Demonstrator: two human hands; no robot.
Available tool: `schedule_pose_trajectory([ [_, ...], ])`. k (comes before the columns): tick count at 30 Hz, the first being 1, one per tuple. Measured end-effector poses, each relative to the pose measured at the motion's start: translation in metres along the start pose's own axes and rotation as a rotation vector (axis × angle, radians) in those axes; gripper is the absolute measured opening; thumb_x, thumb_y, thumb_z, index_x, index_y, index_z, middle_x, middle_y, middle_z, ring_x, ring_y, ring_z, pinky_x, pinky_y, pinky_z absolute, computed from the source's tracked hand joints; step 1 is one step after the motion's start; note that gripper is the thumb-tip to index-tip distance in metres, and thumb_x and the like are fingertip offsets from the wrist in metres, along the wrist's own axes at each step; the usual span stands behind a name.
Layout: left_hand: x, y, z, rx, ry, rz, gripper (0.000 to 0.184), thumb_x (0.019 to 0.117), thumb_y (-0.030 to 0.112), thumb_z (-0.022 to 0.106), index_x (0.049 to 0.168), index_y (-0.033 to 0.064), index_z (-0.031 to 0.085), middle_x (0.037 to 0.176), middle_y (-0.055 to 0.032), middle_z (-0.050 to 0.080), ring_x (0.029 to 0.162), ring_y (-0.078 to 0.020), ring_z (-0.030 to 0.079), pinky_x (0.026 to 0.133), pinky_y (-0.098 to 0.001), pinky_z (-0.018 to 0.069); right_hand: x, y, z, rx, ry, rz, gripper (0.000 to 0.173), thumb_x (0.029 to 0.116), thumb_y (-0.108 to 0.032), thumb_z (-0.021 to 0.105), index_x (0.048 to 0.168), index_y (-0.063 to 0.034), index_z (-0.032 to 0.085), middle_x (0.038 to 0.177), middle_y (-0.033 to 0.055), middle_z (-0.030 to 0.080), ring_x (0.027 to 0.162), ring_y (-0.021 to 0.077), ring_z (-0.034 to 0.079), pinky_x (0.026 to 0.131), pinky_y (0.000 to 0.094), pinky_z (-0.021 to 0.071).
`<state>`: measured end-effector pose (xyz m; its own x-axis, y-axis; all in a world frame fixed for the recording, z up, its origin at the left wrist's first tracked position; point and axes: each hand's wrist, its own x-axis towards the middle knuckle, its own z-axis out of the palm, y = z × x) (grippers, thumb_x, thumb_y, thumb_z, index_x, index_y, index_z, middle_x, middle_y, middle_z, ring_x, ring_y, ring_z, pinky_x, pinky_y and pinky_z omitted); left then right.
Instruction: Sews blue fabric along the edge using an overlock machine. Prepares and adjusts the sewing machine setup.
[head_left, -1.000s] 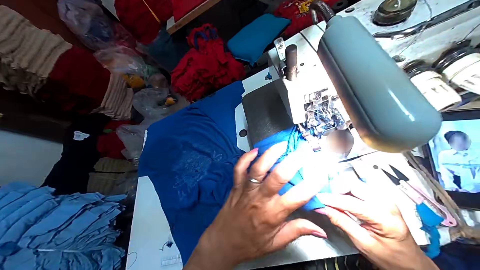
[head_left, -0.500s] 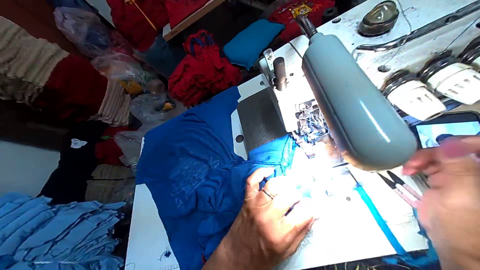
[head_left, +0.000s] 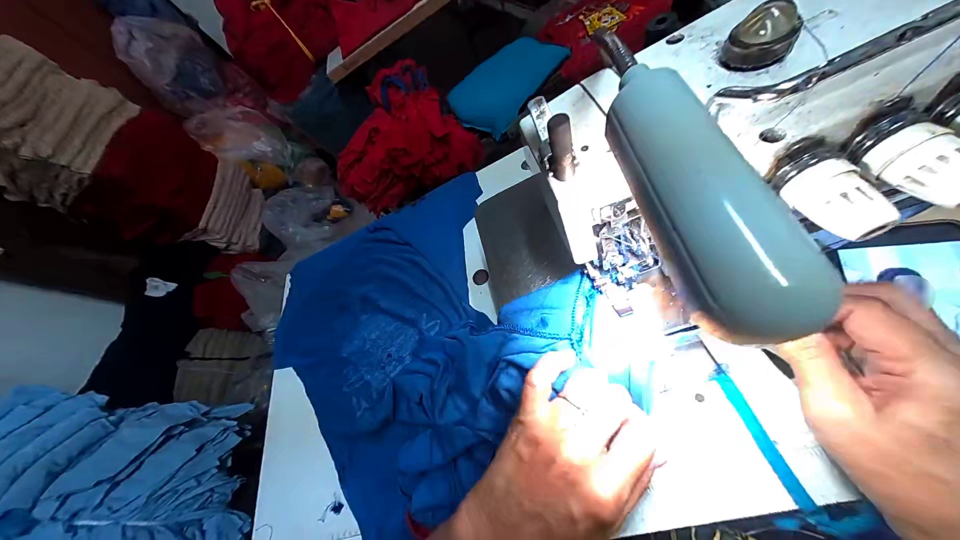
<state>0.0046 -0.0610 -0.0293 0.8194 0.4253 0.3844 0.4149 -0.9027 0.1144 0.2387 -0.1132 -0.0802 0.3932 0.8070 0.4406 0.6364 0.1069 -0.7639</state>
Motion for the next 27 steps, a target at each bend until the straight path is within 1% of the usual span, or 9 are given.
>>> schedule_pose_trajectory([
  [2,0.0,0.003,0.005,0.012,0.033,0.004,0.026,0.1032,0.032,0.058,0.099,0.0153,0.078,0.104,-0.0042,0.074,0.106,-0.0166,0.065,0.111,-0.0435,0.0342,-0.012,-0.005,0.004,0.137,-0.09,0.143,0.032,0.1053,-0.033,0.049,0.09,-0.0138,0.068,0.075,-0.0096,0.063,0.063,-0.0049,0.058,0.055,0.0144,0.0491],
  [3,0.002,0.002,0.004,-0.018,0.055,0.0,0.026,0.1035,0.031,0.058,0.098,0.0139,0.078,0.108,-0.0055,0.073,0.111,-0.0172,0.064,0.111,-0.0409,0.0358,-0.017,-0.011,0.009,0.264,-0.178,0.203,0.032,0.1038,-0.035,0.051,0.087,-0.0164,0.071,0.07,-0.011,0.065,0.058,-0.0044,0.059,0.051,0.0146,0.05],
  [5,0.007,-0.002,0.003,-0.088,0.129,-0.011,0.023,0.1029,0.025,0.059,0.097,0.0102,0.076,0.107,-0.0085,0.074,0.112,-0.0183,0.066,0.105,-0.0339,0.0462,-0.022,-0.022,0.022,0.508,-0.29,0.308,0.023,0.0979,-0.034,0.061,0.086,-0.0197,0.074,0.069,-0.0111,0.068,0.058,-0.0026,0.063,0.052,0.0141,0.0534],
  [8,0.01,-0.012,-0.001,-0.102,0.157,-0.057,0.016,0.0981,0.015,0.066,0.105,0.0061,0.077,0.111,-0.0135,0.071,0.113,-0.0205,0.066,0.098,-0.0283,0.054,-0.027,-0.031,0.034,0.685,-0.208,0.329,0.009,0.0908,-0.025,0.073,0.087,-0.0174,0.075,0.072,-0.0059,0.071,0.062,0.0033,0.068,0.057,0.0175,0.0585],
  [14,0.01,-0.027,-0.003,-0.078,0.051,-0.068,0.022,0.0969,0.027,0.069,0.11,0.0137,0.08,0.109,-0.0068,0.07,0.111,-0.0185,0.062,0.096,-0.0311,0.0505,-0.032,-0.03,0.027,0.752,-0.26,0.396,0.008,0.0951,-0.021,0.069,0.091,-0.0147,0.07,0.077,-0.0028,0.073,0.067,0.0064,0.071,0.063,0.0194,0.0609],
  [16,0.014,-0.024,-0.001,-0.032,0.077,-0.012,0.016,0.0964,0.022,0.07,0.106,0.0162,0.081,0.103,-0.0053,0.071,0.106,-0.0185,0.064,0.093,-0.0328,0.0496,-0.033,-0.031,0.031,0.783,-0.242,0.42,0.007,0.0927,-0.02,0.072,0.091,-0.0141,0.069,0.078,-0.0001,0.074,0.068,0.0086,0.072,0.063,0.0211,0.061],
  [19,0.018,-0.025,0.004,-0.058,0.135,0.007,0.017,0.0935,0.011,0.067,0.101,0.0158,0.082,0.097,-0.0037,0.073,0.1,-0.0173,0.064,0.09,-0.0324,0.0477,-0.034,-0.031,0.035,0.716,-0.171,0.41,0.007,0.0867,-0.023,0.076,0.086,-0.0197,0.069,0.079,-0.0058,0.068,0.068,0.0039,0.065,0.061,0.0166,0.0554],
  [23,0.024,-0.027,0.003,-0.286,0.22,-0.037,0.014,0.0931,0.012,0.066,0.096,0.0096,0.08,0.109,-0.0091,0.072,0.12,-0.0214,0.061,0.107,-0.0363,0.0462,-0.035,-0.037,0.041,0.778,-0.116,0.406,0.018,0.0844,-0.014,0.075,0.096,-0.0179,0.062,0.08,-0.0056,0.07,0.07,0.0034,0.068,0.063,0.017,0.0578],
  [27,0.022,-0.021,0.004,-0.223,0.207,0.019,0.014,0.0975,0.01,0.063,0.097,0.0058,0.077,0.108,-0.01,0.077,0.124,-0.0244,0.065,0.117,-0.0469,0.0412,-0.041,-0.043,0.043,0.713,-0.086,0.36,0.026,0.0861,-0.009,0.07,0.108,-0.0155,0.057,0.084,-0.0065,0.072,0.076,0.0036,0.071,0.068,0.0181,0.0597],
])
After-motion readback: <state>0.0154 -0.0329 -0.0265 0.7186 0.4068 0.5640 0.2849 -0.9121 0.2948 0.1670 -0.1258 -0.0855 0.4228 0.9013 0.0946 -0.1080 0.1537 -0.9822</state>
